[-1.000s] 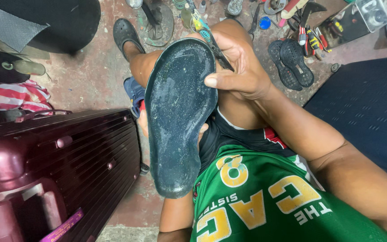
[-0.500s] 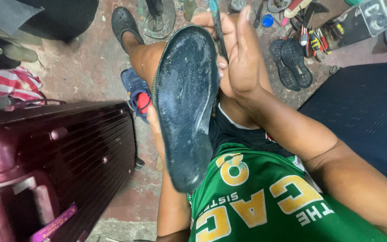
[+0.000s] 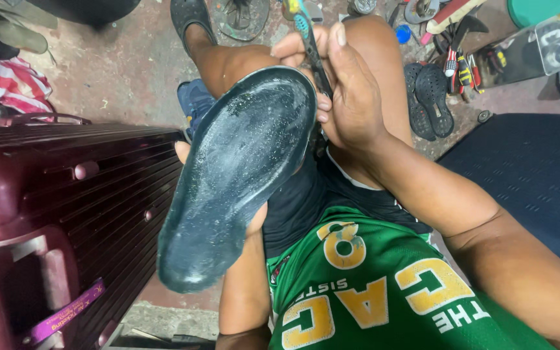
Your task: The person applies a yellowish adhesive to the sole of a black shoe using a small brush, repeatedly dipping the brush into a container and spreading the substance across the sole surface.
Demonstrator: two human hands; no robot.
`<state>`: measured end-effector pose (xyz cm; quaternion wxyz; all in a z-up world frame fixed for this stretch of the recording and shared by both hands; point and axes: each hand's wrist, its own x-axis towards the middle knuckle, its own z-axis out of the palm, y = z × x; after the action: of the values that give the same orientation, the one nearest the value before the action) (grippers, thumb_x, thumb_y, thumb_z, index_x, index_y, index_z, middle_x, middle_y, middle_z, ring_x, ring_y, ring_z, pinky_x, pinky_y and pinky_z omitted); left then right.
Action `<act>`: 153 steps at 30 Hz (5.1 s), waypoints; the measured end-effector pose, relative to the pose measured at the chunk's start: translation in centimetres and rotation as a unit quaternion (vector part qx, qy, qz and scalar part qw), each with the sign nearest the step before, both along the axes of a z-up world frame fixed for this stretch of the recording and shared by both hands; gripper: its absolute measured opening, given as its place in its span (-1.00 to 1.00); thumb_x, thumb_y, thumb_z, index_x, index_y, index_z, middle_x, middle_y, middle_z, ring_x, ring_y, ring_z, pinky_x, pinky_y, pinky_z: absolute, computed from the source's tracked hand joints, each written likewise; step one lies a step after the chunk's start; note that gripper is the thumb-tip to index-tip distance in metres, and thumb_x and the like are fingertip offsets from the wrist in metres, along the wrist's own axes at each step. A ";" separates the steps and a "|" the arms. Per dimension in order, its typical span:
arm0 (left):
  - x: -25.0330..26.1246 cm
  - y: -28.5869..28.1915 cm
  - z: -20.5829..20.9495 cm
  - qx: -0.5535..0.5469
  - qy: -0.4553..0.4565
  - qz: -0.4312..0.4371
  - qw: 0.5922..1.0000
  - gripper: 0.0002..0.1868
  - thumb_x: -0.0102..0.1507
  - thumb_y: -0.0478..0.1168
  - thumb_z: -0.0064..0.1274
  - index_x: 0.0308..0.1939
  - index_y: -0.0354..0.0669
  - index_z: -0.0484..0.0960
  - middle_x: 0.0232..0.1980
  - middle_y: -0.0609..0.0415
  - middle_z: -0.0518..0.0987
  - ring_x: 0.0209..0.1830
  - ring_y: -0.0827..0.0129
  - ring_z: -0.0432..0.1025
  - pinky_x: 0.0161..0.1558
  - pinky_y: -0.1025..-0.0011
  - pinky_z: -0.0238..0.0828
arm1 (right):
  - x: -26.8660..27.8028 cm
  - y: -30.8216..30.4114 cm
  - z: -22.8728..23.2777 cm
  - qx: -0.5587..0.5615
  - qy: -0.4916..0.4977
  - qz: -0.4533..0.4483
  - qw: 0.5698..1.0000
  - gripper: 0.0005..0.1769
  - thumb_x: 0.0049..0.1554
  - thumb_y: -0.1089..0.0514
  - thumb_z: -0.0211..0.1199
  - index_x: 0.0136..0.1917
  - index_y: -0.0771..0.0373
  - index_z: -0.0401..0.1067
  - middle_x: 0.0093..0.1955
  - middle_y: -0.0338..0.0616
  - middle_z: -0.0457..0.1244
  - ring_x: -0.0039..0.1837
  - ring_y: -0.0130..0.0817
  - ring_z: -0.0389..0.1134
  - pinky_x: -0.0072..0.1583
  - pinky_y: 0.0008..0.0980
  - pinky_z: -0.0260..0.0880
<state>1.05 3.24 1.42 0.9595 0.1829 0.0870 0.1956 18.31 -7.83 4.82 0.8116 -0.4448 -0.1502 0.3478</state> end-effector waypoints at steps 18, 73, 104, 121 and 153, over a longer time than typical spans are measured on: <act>-0.8 0.5 -0.8 -0.041 -0.063 0.026 0.997 -0.07 0.38 0.15 -0.06 0.64 -0.37 0.01 0.63 -0.22 0.14 0.68 -0.07 0.00 0.71 -0.32 -0.33 | 0.1 -6.2 5.1 -0.333 -0.545 0.017 0.769 -0.65 0.43 0.23 0.14 0.45 0.28 0.37 -0.03 -0.07 0.30 -0.06 -0.36 0.36 0.01 -0.40 0.34; 0.8 0.2 -2.6 0.037 0.065 0.096 0.993 -0.19 0.49 0.28 -0.31 0.55 -0.33 0.18 0.43 -0.08 0.43 0.38 0.13 0.41 0.56 0.02 0.25 | -1.5 0.0 6.8 -0.359 -0.727 0.039 0.584 -0.53 0.27 0.27 0.34 0.43 0.20 0.40 -0.07 -0.11 0.19 -0.15 -0.10 0.35 -0.16 -0.16 0.34; 2.0 2.0 -2.3 0.006 0.044 0.094 0.995 -0.17 0.47 0.29 -0.35 0.53 -0.37 0.25 0.42 -0.13 0.47 0.43 0.05 0.40 0.52 0.14 0.31 | -1.7 -0.1 5.9 -0.361 -0.722 0.073 0.586 -0.37 0.11 0.28 0.34 0.46 0.17 0.41 -0.10 -0.07 0.19 -0.12 -0.03 0.35 -0.15 -0.12 0.36; 3.5 3.8 -2.6 0.019 0.014 0.138 0.990 -0.17 0.53 0.30 -0.43 0.44 -0.47 0.33 0.29 -0.21 0.51 0.31 0.05 0.44 0.39 0.17 0.38 | -3.2 -3.0 7.6 -0.338 -0.656 0.150 0.658 -0.46 0.13 0.30 0.30 0.38 0.10 0.41 -0.19 -0.15 0.19 -0.22 -0.07 0.33 -0.19 -0.10 0.33; 5.5 6.2 -3.4 -0.085 -0.112 0.091 0.986 -0.20 0.48 0.36 -0.34 0.54 -0.17 0.17 0.50 -0.13 0.32 0.49 -0.11 0.24 0.49 -0.14 0.07 | -0.2 -7.3 10.9 -0.411 -0.581 0.173 0.681 -0.60 0.20 0.29 0.24 0.32 0.18 0.47 -0.05 0.02 0.35 -0.14 -0.11 0.42 -0.05 -0.21 0.43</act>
<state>6.60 9.46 -1.94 0.9535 0.0689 0.0112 0.2931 18.12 -15.10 15.77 0.2221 -0.8126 -0.5076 0.1809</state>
